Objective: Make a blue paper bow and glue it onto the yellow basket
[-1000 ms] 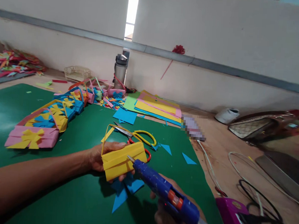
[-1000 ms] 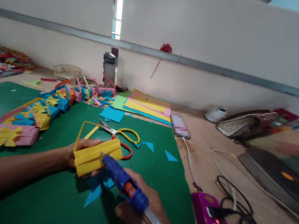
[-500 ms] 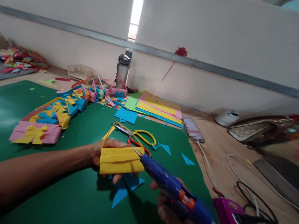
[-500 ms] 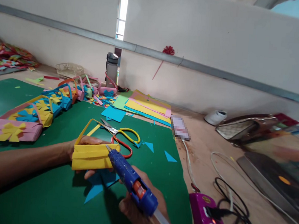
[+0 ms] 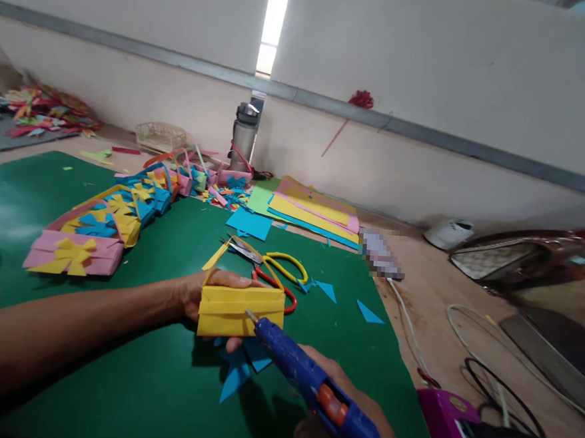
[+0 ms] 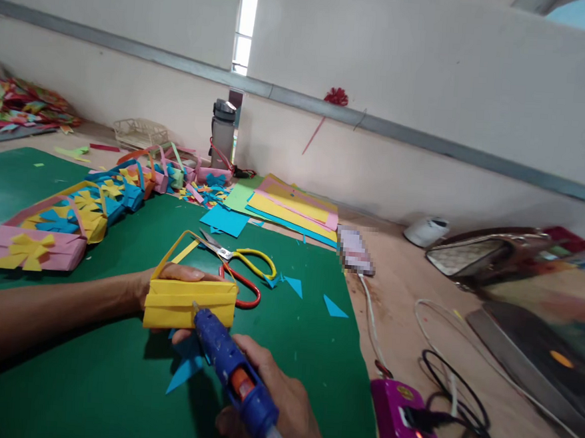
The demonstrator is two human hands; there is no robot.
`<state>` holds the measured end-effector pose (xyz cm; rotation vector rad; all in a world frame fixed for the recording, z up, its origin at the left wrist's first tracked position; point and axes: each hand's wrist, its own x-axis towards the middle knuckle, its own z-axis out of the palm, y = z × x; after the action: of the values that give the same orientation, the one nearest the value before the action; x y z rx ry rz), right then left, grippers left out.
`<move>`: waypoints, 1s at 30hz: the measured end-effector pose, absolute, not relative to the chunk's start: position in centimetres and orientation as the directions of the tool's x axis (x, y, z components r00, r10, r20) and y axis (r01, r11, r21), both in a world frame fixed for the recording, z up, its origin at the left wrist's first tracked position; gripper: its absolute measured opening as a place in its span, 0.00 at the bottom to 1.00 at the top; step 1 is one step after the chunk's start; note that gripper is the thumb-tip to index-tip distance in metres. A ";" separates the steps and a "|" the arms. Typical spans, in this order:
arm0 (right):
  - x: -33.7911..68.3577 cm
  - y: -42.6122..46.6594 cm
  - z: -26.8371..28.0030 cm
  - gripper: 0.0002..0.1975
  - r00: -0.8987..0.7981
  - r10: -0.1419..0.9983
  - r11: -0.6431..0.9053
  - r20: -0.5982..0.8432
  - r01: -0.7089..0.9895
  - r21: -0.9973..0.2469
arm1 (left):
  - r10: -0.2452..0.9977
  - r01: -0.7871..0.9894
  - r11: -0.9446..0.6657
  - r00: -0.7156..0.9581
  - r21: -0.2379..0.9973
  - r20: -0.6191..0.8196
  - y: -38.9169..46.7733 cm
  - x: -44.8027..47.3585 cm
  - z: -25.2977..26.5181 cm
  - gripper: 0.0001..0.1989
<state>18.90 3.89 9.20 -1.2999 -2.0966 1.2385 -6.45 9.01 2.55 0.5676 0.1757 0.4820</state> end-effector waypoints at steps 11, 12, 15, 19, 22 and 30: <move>18.5 3.4 9.2 0.26 -0.461 0.884 0.237 -0.072 0.577 -0.782 | 0.534 -0.421 0.683 0.846 0.597 -0.014 8.6 -5.9 3.4 0.31; 18.5 3.3 9.2 0.26 -0.458 0.886 0.240 -0.072 0.585 -0.775 | 0.532 -0.419 0.683 0.847 0.598 -0.014 8.7 -5.9 3.4 0.31; 18.6 3.3 9.1 0.27 -0.447 0.892 0.245 -0.069 0.605 -0.757 | 0.531 -0.407 0.684 0.846 0.606 -0.032 8.7 -6.0 3.3 0.30; 18.7 3.3 8.7 0.28 -0.444 0.893 0.239 -0.076 0.609 -0.756 | 0.547 -0.410 0.670 0.836 0.618 -0.038 8.6 -5.9 3.4 0.29; 18.8 3.5 8.5 0.29 -0.440 0.892 0.210 -0.102 0.604 -0.768 | 0.557 -0.416 0.648 0.830 0.638 -0.024 8.6 -5.7 3.4 0.31; 18.7 3.5 8.1 0.30 -0.438 0.886 0.146 -0.152 0.574 -0.806 | 0.543 -0.406 0.662 0.840 0.629 -0.029 8.6 -5.8 3.3 0.30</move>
<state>18.72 3.47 8.08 -1.4015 -2.0711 1.1959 -5.85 8.62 3.31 0.6538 0.2221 0.5414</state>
